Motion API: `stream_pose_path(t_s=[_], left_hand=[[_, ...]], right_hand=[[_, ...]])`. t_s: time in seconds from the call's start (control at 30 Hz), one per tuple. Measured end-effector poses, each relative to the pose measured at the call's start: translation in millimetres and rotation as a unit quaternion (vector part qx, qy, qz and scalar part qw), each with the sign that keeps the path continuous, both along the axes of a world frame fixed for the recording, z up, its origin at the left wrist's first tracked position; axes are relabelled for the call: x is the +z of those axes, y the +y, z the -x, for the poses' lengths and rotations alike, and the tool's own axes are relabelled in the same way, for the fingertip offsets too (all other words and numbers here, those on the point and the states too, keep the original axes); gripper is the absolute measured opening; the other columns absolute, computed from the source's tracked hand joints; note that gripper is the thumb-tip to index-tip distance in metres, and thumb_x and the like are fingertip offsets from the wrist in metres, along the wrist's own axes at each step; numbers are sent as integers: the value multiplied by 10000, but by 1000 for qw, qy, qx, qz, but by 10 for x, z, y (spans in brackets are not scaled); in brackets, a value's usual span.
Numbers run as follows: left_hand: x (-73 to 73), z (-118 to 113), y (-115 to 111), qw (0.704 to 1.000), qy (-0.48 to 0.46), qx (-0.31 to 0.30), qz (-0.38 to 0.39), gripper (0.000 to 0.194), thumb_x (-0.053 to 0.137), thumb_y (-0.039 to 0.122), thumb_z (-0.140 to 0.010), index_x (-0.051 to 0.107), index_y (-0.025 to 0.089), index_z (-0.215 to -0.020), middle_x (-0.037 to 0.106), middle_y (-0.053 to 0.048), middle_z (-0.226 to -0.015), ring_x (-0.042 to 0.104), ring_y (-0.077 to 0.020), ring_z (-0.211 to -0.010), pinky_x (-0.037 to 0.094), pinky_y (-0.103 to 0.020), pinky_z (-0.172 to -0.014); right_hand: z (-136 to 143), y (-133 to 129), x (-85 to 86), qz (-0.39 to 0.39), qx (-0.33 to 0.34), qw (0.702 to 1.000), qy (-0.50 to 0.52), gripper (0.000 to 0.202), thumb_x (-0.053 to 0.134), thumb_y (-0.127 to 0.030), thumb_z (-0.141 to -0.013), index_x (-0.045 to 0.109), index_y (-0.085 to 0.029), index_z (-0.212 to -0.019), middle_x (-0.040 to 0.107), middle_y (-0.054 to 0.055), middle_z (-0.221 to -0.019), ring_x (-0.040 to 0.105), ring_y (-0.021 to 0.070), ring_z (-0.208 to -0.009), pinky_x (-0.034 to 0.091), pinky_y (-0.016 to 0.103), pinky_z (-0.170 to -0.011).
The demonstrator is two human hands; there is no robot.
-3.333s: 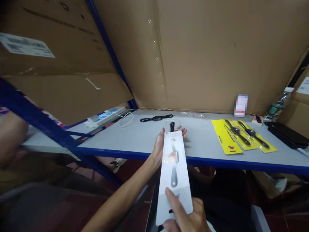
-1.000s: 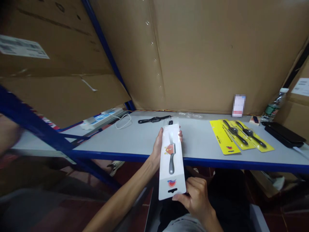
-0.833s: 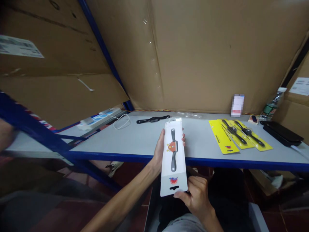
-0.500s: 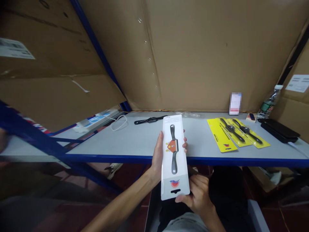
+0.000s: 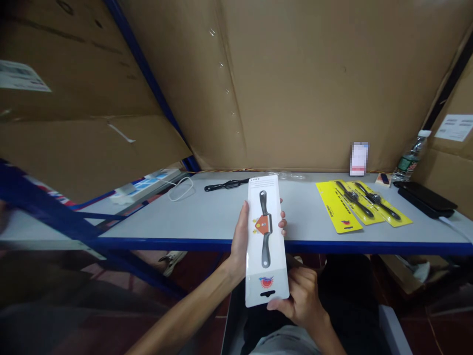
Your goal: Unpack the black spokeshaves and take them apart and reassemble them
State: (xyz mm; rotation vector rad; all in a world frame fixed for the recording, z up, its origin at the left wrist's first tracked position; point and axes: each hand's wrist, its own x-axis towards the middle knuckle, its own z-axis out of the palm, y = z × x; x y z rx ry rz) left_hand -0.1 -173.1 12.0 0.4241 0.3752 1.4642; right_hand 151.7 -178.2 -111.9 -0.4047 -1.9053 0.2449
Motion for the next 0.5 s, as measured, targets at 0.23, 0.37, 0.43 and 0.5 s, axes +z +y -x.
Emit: stream_pose_path(t_s=[0.23, 0.37, 0.43, 0.5], left_hand=[[66, -17, -160, 990, 75, 38, -113, 738, 559, 781, -857, 696, 123, -1161, 699, -108, -913, 643, -212, -746, 554, -348, -702], [95, -22, -254, 978, 121, 53, -158, 781, 578, 831, -798, 710, 132, -1123, 699, -107, -877, 637, -223, -710, 551, -360, -673], [76, -18, -273, 977, 130, 42, -166, 828, 548, 876, -772, 715, 134, -1100, 699, -112, -852, 641, -230, -684, 552, -371, -655], [23, -5, -275, 978, 130, 23, -159, 904, 503, 938, -728, 717, 132, -1080, 701, -130, -835, 668, -266, -703, 561, -399, -663]], right_hand=[[-7, 39, -34, 79, 56, 992, -82, 571, 420, -424, -1084, 726, -179, -670, 674, 39, -568, 624, 141, -528, 445, 267, -587], [31, -22, -30, 227, 170, 958, -46, 530, 434, -387, -1081, 738, -169, -706, 709, 22, -589, 638, 114, -484, 479, 217, -555], [46, -39, -37, 270, 207, 940, -37, 515, 435, -394, -1080, 756, -163, -750, 736, 26, -628, 644, 107, -475, 490, 204, -548], [53, -36, -50, 289, 217, 932, -40, 514, 429, -409, -1080, 769, -157, -788, 746, 29, -646, 638, 104, -465, 496, 203, -547]])
